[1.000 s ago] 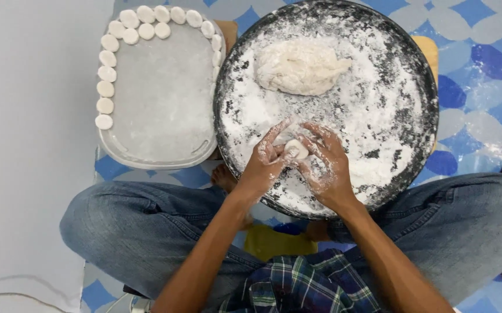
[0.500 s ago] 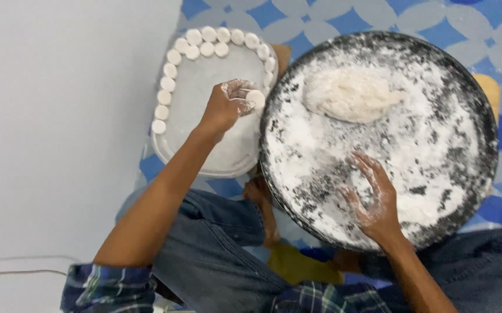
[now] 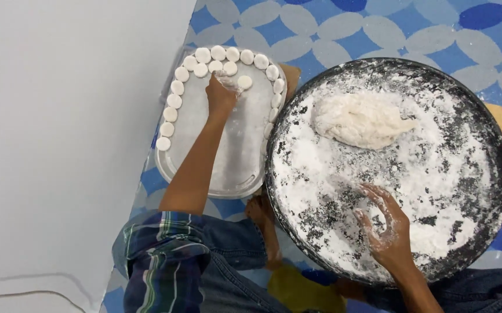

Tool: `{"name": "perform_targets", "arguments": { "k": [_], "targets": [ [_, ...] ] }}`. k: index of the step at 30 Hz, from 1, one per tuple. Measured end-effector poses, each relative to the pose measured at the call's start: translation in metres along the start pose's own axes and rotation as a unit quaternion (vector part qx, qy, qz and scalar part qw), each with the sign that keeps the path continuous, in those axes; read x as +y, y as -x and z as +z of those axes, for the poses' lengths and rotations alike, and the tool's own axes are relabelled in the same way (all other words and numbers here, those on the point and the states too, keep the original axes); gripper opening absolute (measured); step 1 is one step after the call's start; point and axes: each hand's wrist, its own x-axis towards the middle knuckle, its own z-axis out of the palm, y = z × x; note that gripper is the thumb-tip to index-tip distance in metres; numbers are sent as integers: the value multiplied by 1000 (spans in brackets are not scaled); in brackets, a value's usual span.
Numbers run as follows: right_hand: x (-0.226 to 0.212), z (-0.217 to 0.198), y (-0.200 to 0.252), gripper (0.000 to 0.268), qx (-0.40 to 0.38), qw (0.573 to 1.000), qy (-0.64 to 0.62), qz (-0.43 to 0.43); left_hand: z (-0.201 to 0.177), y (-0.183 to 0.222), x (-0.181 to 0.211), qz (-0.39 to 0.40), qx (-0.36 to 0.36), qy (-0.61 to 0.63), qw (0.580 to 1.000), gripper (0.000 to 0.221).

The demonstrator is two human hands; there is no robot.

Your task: A person sits on the floor and manually shapes small, uniform balls of dough by pinching pieces from a larger mass, rolling them between their palms, and arranging them in rows on a tray.

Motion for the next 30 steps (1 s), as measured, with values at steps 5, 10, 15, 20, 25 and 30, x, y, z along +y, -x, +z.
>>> {"name": "perform_targets", "arguments": {
  "k": [5, 10, 15, 20, 25, 30],
  "targets": [
    [12, 6, 0, 46, -11, 1000, 2, 5, -17, 24, 18, 133, -25, -226, 965, 72],
    [5, 3, -3, 43, -10, 1000, -12, 16, -5, 21, 25, 217, 11, -295, 930, 54],
    [18, 4, -2, 41, -5, 1000, 13, 9, 15, 15, 19, 229, 54, -298, 925, 58],
    [20, 5, -4, 43, 0, 1000, 22, -4, 19, 23, 17, 344, -1, -385, 857, 45],
    [9, 3, -5, 41, -11, 1000, -6, 26, 16, 48, 9, 369, -4, -356, 859, 52],
    [12, 1, -4, 45, -14, 1000, -15, 20, 17, 44, 10, 365, -41, -377, 850, 58]
  ]
}}
